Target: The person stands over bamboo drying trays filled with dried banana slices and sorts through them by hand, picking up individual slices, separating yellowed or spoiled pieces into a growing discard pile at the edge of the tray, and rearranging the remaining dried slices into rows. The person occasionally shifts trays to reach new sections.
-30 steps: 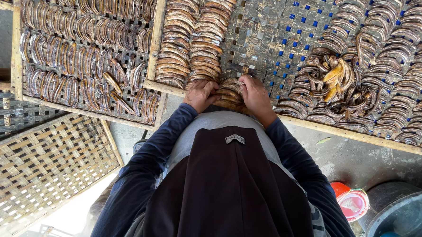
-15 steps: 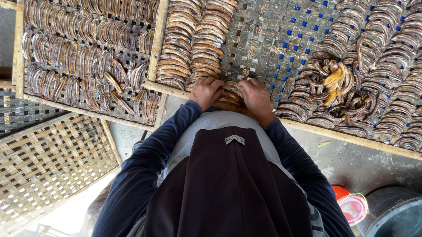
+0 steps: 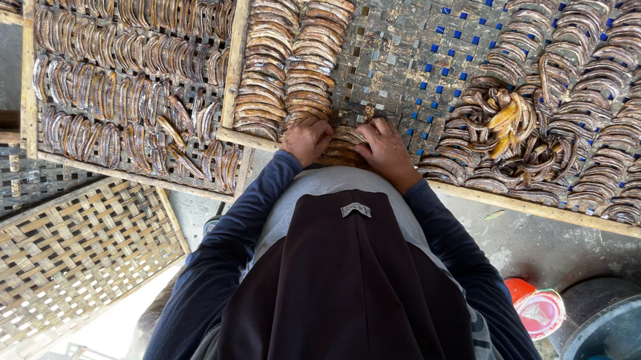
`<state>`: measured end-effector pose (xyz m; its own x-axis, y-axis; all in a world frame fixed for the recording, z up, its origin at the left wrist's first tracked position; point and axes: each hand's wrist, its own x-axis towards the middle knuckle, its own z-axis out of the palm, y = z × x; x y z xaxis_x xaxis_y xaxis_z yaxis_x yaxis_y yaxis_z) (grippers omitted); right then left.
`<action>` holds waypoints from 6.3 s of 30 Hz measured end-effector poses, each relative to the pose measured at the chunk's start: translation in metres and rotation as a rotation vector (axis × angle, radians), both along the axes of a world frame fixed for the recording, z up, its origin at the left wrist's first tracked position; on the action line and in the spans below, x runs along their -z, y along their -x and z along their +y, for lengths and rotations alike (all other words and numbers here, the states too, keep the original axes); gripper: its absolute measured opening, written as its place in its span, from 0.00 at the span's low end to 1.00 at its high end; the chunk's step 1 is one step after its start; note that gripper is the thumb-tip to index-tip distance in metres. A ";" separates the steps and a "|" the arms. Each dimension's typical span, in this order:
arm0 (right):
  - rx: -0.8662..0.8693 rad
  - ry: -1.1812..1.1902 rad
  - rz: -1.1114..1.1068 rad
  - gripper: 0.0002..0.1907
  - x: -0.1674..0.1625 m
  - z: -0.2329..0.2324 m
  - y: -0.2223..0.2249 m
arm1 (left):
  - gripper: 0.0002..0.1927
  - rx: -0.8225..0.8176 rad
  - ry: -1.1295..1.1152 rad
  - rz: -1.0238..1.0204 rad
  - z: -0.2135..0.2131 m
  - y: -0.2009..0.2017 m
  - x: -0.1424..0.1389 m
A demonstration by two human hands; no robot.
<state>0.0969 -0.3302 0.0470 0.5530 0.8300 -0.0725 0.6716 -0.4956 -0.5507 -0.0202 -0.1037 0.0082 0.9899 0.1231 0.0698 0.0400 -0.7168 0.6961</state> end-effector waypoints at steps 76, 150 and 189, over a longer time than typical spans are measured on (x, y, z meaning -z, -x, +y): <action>0.402 -0.582 0.473 0.07 -0.059 0.035 -0.235 | 0.06 -0.466 0.005 -0.152 0.033 0.072 -0.024; 0.784 -0.044 -0.443 0.10 -0.023 -0.152 -0.128 | 0.09 -0.026 0.009 -0.218 0.030 -0.047 -0.004; 0.005 -0.197 -0.228 0.04 0.012 0.065 -0.053 | 0.10 -0.125 -0.293 -0.297 0.007 -0.044 -0.015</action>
